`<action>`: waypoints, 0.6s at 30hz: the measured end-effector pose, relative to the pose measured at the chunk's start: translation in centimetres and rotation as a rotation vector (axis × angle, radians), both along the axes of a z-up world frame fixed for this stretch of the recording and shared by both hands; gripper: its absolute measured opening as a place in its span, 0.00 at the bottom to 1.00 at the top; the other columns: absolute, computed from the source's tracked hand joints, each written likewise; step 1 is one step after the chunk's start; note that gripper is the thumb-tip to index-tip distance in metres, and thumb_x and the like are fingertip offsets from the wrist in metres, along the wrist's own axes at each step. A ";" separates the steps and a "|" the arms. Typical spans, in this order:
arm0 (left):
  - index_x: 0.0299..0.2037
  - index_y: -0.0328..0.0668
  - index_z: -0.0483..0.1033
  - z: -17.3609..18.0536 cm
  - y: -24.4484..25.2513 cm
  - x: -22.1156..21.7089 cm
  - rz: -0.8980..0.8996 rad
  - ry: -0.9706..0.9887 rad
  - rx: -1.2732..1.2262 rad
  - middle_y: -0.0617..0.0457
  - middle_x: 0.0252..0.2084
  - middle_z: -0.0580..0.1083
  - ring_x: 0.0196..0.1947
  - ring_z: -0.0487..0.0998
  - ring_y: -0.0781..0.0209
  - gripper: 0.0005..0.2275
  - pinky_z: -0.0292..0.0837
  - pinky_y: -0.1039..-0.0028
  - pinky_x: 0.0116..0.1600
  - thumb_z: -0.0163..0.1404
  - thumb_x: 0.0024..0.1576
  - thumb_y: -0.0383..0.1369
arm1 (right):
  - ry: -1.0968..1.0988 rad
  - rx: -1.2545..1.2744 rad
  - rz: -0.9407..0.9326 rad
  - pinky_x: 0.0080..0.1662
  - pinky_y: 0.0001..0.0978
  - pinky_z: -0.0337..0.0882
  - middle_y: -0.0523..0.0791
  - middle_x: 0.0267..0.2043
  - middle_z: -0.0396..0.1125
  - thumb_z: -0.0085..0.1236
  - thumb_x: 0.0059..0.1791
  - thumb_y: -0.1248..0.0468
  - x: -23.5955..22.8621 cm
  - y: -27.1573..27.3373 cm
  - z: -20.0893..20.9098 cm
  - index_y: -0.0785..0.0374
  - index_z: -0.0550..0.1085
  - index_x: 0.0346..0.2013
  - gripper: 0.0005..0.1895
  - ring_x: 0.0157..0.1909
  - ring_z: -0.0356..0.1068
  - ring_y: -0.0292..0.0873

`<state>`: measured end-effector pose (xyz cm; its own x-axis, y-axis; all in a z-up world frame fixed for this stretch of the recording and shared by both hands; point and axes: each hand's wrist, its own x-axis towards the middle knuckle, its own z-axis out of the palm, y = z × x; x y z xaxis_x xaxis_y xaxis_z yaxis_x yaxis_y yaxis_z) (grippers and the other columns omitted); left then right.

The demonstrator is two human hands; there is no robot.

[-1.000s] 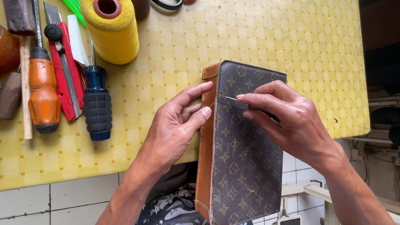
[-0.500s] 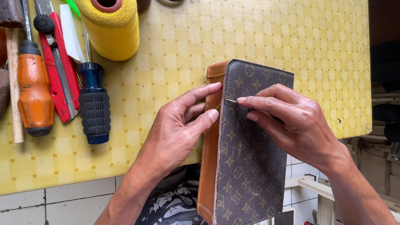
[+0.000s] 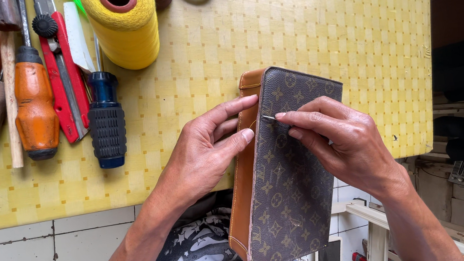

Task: The person hand-sews the edge of a brown patterned wallet using a needle and yellow thread. They repeatedly push the needle through pre-punched holes along the wallet's edge and pull the thread tight to secure the stitching.

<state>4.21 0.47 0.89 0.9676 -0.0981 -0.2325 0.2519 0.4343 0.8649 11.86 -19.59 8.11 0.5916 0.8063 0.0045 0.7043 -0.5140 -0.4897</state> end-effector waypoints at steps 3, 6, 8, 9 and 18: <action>0.61 0.42 0.69 0.0 0.0 0.0 -0.007 0.016 -0.011 0.57 0.51 0.74 0.51 0.71 0.75 0.20 0.67 0.84 0.57 0.48 0.56 0.25 | 0.009 0.011 0.017 0.39 0.28 0.67 0.46 0.39 0.67 0.50 0.52 0.68 0.1 0.1 0.1 0.58 0.72 0.52 0.13 0.37 0.67 0.40; 0.61 0.41 0.69 0.1 0.0 -0.1 0.005 0.008 -0.006 0.59 0.44 0.73 0.48 0.69 0.77 0.20 0.66 0.86 0.56 0.48 0.56 0.24 | 0.018 -0.008 0.010 0.38 0.28 0.67 0.45 0.38 0.66 0.50 0.52 0.67 0.1 0.2 0.2 0.57 0.73 0.52 0.14 0.35 0.67 0.40; 0.60 0.44 0.72 0.2 0.0 -0.1 0.012 0.006 0.042 0.65 0.25 0.50 0.27 0.55 0.78 0.19 0.54 0.91 0.36 0.49 0.57 0.24 | 0.015 -0.022 0.022 0.38 0.29 0.67 0.45 0.38 0.66 0.50 0.52 0.68 0.1 0.3 0.4 0.57 0.72 0.53 0.14 0.36 0.67 0.40; 0.60 0.44 0.72 0.5 0.0 -0.2 0.013 0.001 0.042 0.65 0.25 0.50 0.27 0.55 0.78 0.19 0.54 0.91 0.36 0.49 0.57 0.24 | 0.011 -0.021 0.024 0.38 0.29 0.67 0.45 0.38 0.66 0.50 0.52 0.68 0.0 0.3 0.6 0.57 0.72 0.53 0.14 0.36 0.67 0.40; 0.52 0.59 0.75 4.5 -2.2 -1.7 0.112 -0.137 0.358 0.50 0.58 0.68 0.62 0.69 0.64 0.17 0.75 0.78 0.48 0.56 0.52 0.33 | 0.061 0.010 -0.012 0.34 0.24 0.65 0.45 0.36 0.67 0.51 0.50 0.69 -1.1 -2.4 4.3 0.61 0.74 0.49 0.13 0.32 0.67 0.38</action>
